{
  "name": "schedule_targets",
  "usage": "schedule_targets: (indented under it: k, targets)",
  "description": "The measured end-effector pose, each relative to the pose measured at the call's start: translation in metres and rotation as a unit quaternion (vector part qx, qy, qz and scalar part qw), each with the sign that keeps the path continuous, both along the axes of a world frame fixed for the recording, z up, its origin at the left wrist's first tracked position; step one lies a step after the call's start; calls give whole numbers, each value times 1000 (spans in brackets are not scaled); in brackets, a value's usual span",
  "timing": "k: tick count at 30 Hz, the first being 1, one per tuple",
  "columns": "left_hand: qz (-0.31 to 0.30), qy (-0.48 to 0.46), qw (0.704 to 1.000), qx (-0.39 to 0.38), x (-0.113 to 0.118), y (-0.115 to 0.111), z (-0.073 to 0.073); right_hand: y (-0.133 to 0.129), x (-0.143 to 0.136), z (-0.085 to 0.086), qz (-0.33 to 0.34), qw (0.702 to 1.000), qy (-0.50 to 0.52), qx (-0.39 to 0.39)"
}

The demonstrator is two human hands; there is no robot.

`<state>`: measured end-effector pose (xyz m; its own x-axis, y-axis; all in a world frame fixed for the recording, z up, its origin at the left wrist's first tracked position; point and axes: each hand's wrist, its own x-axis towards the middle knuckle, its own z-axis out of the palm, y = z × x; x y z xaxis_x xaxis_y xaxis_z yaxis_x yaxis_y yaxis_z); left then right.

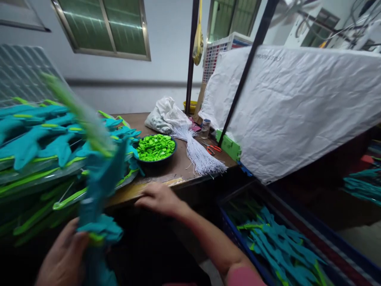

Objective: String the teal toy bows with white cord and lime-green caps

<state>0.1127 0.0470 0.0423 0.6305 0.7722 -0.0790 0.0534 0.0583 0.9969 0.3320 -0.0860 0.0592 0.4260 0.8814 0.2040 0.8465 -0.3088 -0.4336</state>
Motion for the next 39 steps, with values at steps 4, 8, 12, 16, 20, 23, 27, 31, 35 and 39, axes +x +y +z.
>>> schedule_targets:
  k: [4,8,12,16,20,23,27,31,35,39]
  targets:
    - [-77,-35,995,-44,25,-11,-10,-32,94,-50,-275,957,-21,-95]
    - [-99,-58,990,-87,40,-17,-18,-56,133,-85,-399,901,-37,-169]
    - [-89,-69,987,-112,39,-14,-13,-65,136,-102,-427,881,-44,-198]
    - [-91,-129,980,-124,31,4,-6,-66,136,-104,-444,873,-45,-198]
    - [-213,-94,969,-83,25,25,-18,-69,135,-102,-474,859,-55,-185]
    - [-236,-23,972,-7,23,31,-32,-72,135,-102,-483,854,-60,-185]
    - [-215,10,976,34,25,27,-34,-76,138,-101,-472,858,-62,-194]
    - [-215,-27,975,43,27,23,-32,-76,139,-95,-454,867,-64,-193]
    - [-235,-16,971,-36,28,22,-42,-70,139,-94,-442,875,-65,-187]
    - [-308,-36,944,-113,31,24,-50,-62,142,-96,-444,875,-57,-184]
